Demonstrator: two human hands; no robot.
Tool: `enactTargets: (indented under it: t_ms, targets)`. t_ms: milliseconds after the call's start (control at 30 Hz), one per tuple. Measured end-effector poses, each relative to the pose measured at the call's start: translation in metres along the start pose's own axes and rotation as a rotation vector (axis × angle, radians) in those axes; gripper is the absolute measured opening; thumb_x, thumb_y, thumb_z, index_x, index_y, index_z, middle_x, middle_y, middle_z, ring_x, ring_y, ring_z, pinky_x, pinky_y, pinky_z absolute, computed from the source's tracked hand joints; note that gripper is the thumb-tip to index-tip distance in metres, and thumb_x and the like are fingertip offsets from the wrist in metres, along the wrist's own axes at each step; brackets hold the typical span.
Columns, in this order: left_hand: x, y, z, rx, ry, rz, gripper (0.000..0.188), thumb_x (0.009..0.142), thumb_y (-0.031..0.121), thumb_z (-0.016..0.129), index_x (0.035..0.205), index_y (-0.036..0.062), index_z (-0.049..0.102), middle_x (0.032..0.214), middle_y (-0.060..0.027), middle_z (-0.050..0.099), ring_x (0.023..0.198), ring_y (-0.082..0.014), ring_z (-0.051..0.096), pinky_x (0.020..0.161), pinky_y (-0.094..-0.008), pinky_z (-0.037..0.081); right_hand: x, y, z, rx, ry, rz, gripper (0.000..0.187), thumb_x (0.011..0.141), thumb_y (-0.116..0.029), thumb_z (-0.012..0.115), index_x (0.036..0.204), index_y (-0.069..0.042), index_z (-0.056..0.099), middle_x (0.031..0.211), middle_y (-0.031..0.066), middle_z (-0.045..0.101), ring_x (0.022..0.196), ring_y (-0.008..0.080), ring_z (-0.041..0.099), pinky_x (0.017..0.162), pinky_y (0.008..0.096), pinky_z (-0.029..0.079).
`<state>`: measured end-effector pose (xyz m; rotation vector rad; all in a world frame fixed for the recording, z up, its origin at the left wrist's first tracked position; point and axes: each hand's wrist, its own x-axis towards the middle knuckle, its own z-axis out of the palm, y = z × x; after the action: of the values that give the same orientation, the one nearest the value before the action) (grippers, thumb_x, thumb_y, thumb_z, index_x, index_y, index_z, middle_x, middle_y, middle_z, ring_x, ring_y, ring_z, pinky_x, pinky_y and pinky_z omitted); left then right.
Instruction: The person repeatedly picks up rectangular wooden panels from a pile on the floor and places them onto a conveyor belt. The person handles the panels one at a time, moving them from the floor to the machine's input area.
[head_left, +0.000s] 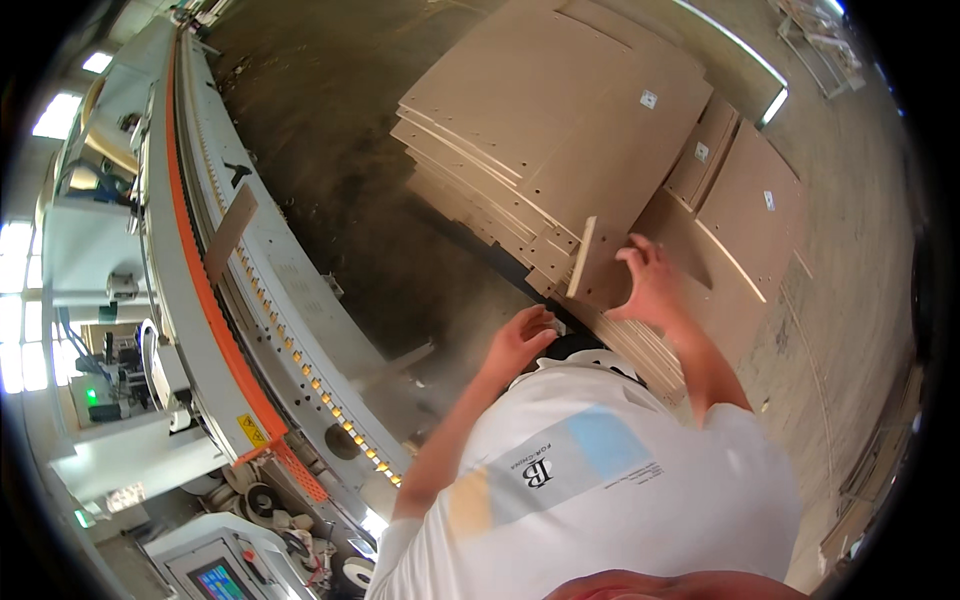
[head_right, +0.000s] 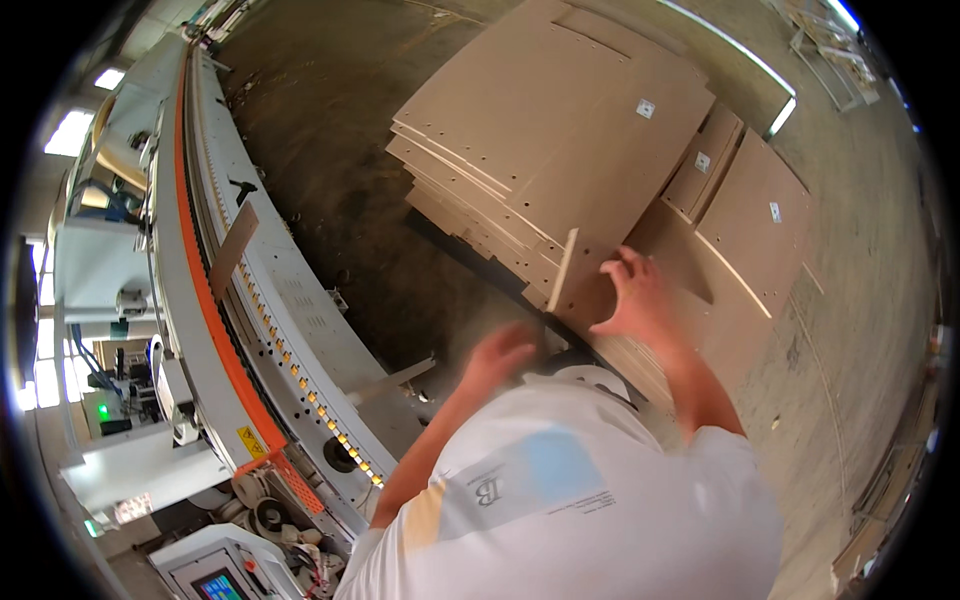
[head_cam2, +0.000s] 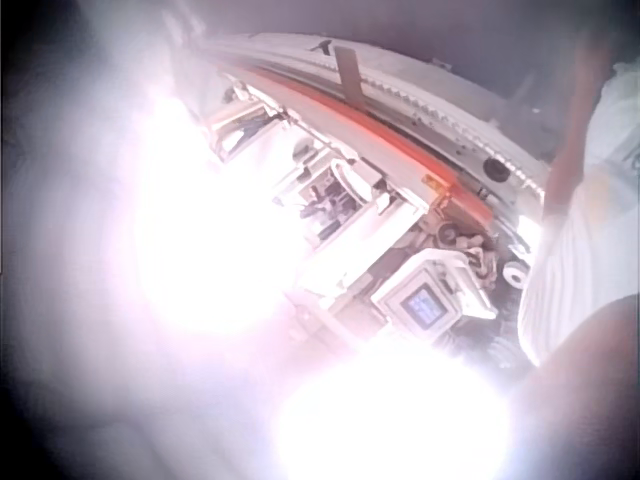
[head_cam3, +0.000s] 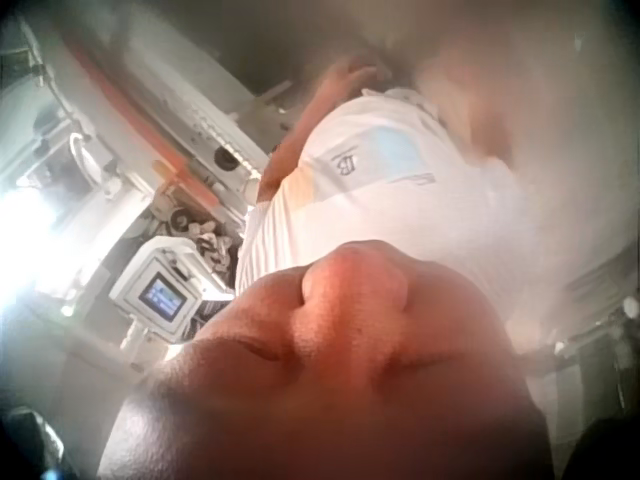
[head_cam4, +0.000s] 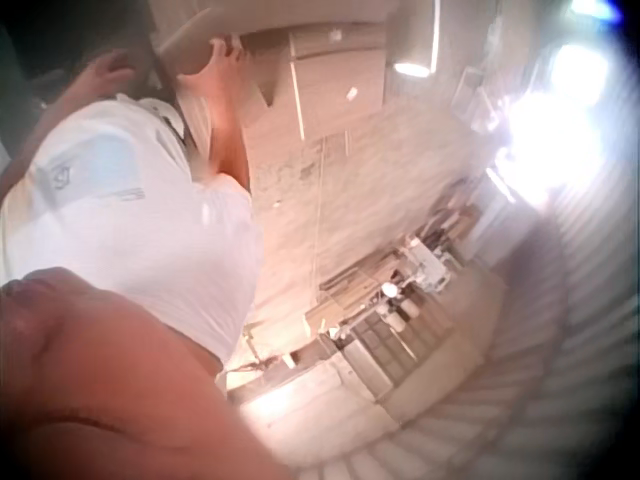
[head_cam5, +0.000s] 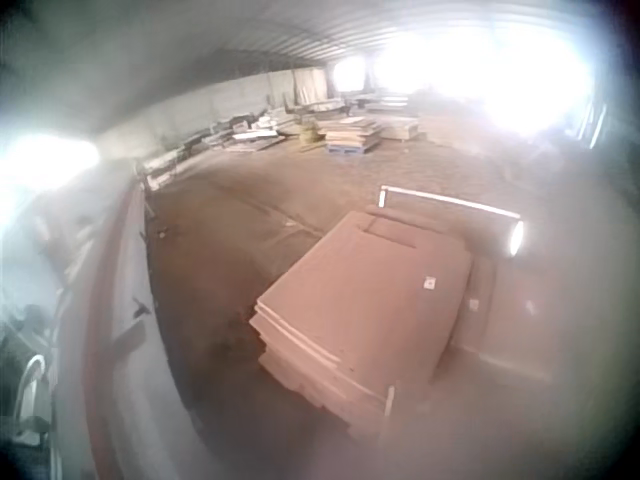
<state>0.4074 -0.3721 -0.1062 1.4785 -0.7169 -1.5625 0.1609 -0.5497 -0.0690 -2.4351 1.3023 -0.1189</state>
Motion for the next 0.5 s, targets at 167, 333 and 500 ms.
enactTargets:
  t_ms: [167,333,500]
  targets:
    - [-0.021,0.015,0.007,-0.165,0.028,0.064,0.053,0.095,0.021,0.073,0.137,-0.0026,0.053,0.123,-0.0133,0.066,0.11,-0.0235,0.065,0.092,-0.0364,0.055,-0.007,-0.091,0.032,0.098,0.074,-0.301,0.095,0.051,-0.046,0.095,0.128,-0.015,0.049,0.15,0.0165,0.039,0.138,0.0436,0.038,0.118,0.0578,0.029]
    - [-0.064,-0.04,-0.042,-0.483,0.422,0.079,0.046,0.098,0.035,0.066,0.122,-0.0047,0.064,0.115,-0.0135,0.069,0.1,-0.025,0.069,0.085,-0.0373,0.057,-0.007,-0.141,0.066,0.2,-0.073,-0.308,0.093,0.064,-0.048,0.089,0.14,-0.016,0.046,0.157,0.0169,0.034,0.143,0.0407,0.035,0.119,0.0527,0.03]
    - [-0.151,-0.091,-0.105,-0.598,0.722,0.041,0.043,0.1,0.04,0.06,0.115,0.0008,0.066,0.1,-0.0128,0.072,0.089,-0.0237,0.07,0.08,-0.0393,0.055,-0.01,-0.091,0.129,0.182,-0.209,-0.133,0.097,0.072,-0.051,0.084,0.148,-0.009,0.04,0.158,0.0208,0.032,0.145,0.0388,0.034,0.117,0.0481,0.033]
